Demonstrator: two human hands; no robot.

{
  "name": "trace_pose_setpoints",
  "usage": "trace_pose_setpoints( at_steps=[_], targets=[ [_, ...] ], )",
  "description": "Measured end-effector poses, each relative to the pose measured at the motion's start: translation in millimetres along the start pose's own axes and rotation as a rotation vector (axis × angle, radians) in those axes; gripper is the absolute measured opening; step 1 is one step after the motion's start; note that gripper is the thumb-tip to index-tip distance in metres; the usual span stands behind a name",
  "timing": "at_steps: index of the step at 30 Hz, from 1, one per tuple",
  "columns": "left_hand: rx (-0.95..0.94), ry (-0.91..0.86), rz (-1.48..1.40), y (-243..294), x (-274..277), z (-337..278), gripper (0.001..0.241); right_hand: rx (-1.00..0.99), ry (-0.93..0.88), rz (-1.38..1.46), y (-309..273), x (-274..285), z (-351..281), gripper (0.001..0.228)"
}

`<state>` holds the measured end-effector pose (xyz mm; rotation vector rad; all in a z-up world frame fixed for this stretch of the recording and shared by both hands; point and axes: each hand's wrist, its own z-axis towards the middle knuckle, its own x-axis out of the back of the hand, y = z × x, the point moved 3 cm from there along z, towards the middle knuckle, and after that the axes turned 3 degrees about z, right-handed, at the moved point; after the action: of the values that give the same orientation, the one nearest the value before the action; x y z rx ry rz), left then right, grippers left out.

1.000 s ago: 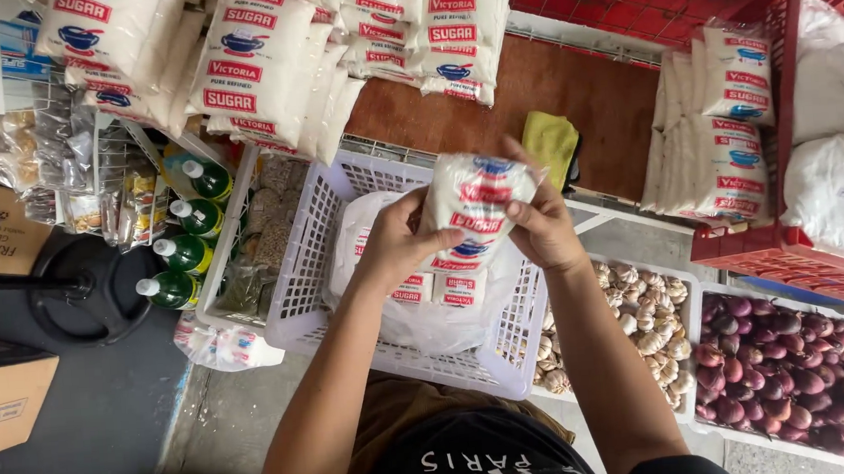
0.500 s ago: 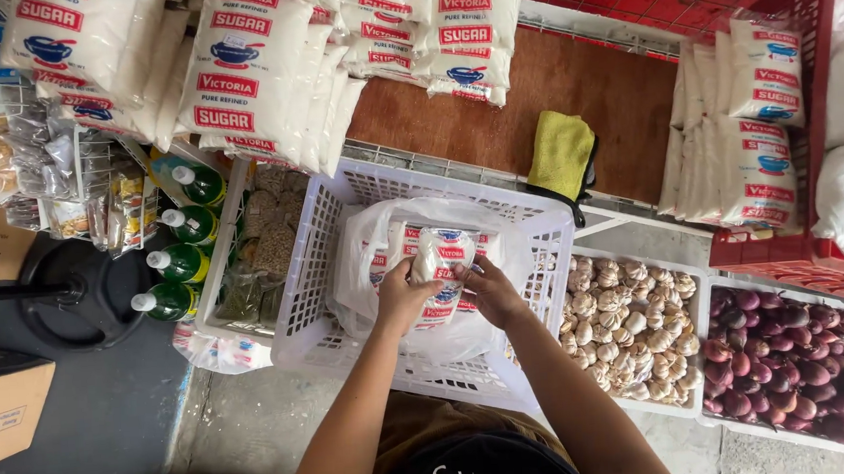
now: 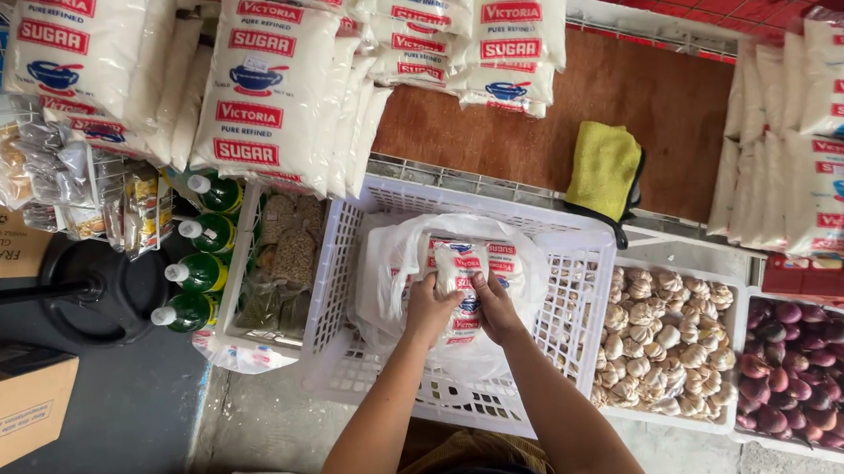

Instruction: Wiping down and organizing individual bags of sugar into a crate.

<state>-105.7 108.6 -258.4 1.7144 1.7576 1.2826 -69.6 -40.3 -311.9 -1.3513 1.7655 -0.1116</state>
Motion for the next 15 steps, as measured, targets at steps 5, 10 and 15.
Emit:
trace_pose_setpoints(
  at_steps=[5,10,15],
  targets=[
    [0.019,-0.043,-0.021,0,3,9,0.066,0.083,-0.057,0.086,0,-1,9,0.060],
    [0.150,-0.173,-0.234,-4,7,7,0.068,0.125,-0.055,0.038,2,0,6,0.064],
    [0.271,-0.169,-0.024,-19,10,9,0.065,0.129,0.025,-0.038,0,3,8,0.067]
  ],
)
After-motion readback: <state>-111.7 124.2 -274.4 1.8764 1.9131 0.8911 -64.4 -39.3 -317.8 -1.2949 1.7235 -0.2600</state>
